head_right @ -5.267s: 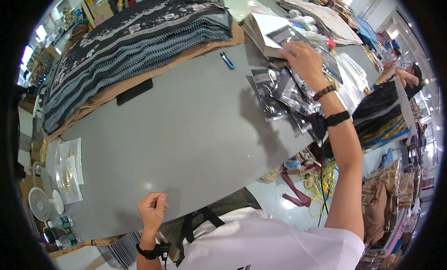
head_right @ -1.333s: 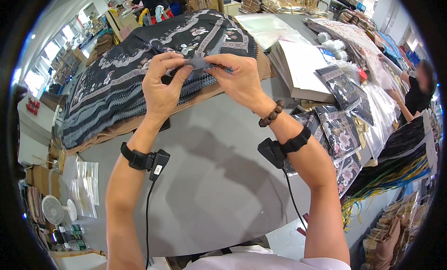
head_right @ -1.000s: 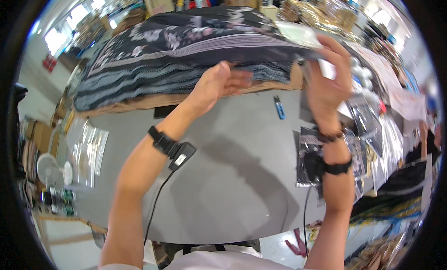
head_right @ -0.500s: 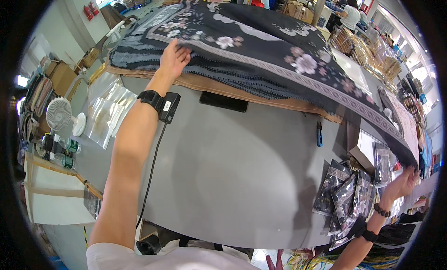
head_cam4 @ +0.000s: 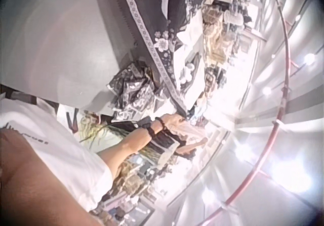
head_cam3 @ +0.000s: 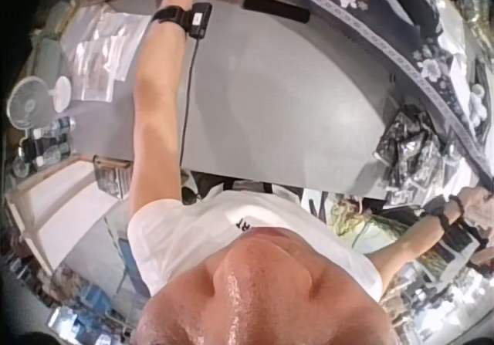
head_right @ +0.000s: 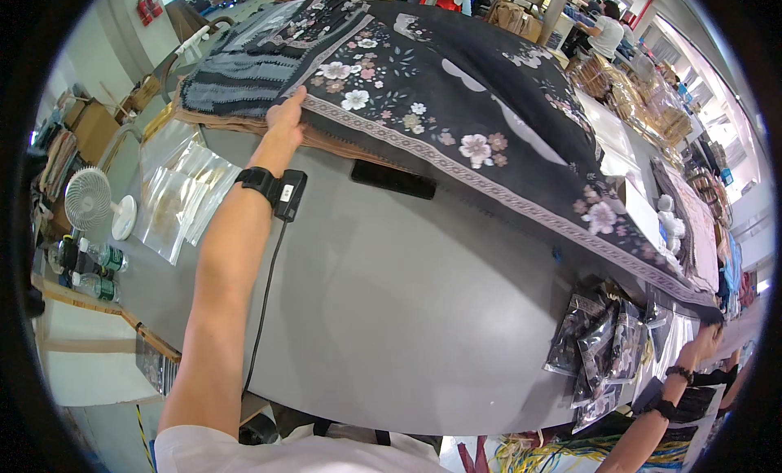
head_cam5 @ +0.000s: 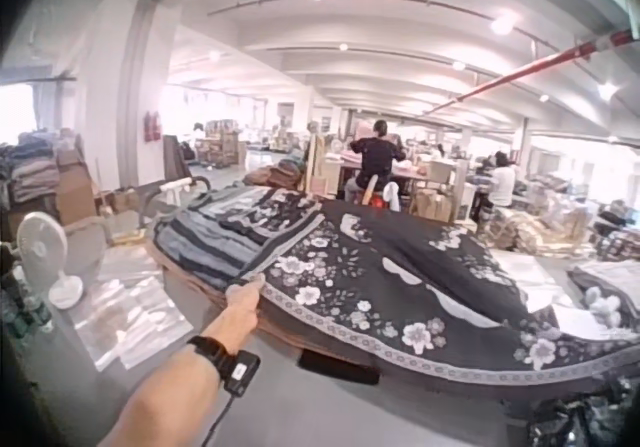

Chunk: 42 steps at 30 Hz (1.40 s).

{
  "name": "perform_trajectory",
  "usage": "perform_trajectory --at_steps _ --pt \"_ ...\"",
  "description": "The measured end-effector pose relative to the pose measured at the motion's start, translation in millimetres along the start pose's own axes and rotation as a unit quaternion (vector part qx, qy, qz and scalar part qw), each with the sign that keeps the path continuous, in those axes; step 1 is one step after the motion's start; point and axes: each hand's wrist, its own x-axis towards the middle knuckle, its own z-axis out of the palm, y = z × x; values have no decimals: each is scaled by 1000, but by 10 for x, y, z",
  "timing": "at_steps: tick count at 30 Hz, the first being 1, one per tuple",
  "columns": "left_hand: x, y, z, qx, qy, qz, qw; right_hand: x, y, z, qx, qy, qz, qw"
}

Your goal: The person repeatedly picks up floral-patterned textiles, folds them, and places them into clear plastic bags. The person then seals the bags and stacks them on the table.

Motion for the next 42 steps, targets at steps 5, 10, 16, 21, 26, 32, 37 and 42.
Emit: perform_trajectory --at_steps 5,10,16,21,26,32,37,42 --pt "-2 445 -884 142 130 123 974 -473 -736 210 198 -146 -84 966" --pt "-180 1495 -2632 26 197 371 907 -767 -1517 58 339 -126 -120 924" --pt "133 2750 -3877 28 215 244 945 -687 -2260 812 312 -197 -142 918" --pt "332 2652 -4112 61 72 123 988 -975 -2171 1330 101 -224 -100 964" --pt "-233 2147 -4435 60 122 153 979 -1408 -1513 920 61 -253 -117 958" --pt "-1164 1485 -4782 69 316 158 933 -1926 -849 78 184 -214 -47 958" --pt "-1928 1175 -4239 98 207 263 937 -2273 -1521 -415 385 -205 -30 899" --pt "-2807 653 -2935 414 61 336 844 -3440 -3088 -882 394 -519 -195 733"
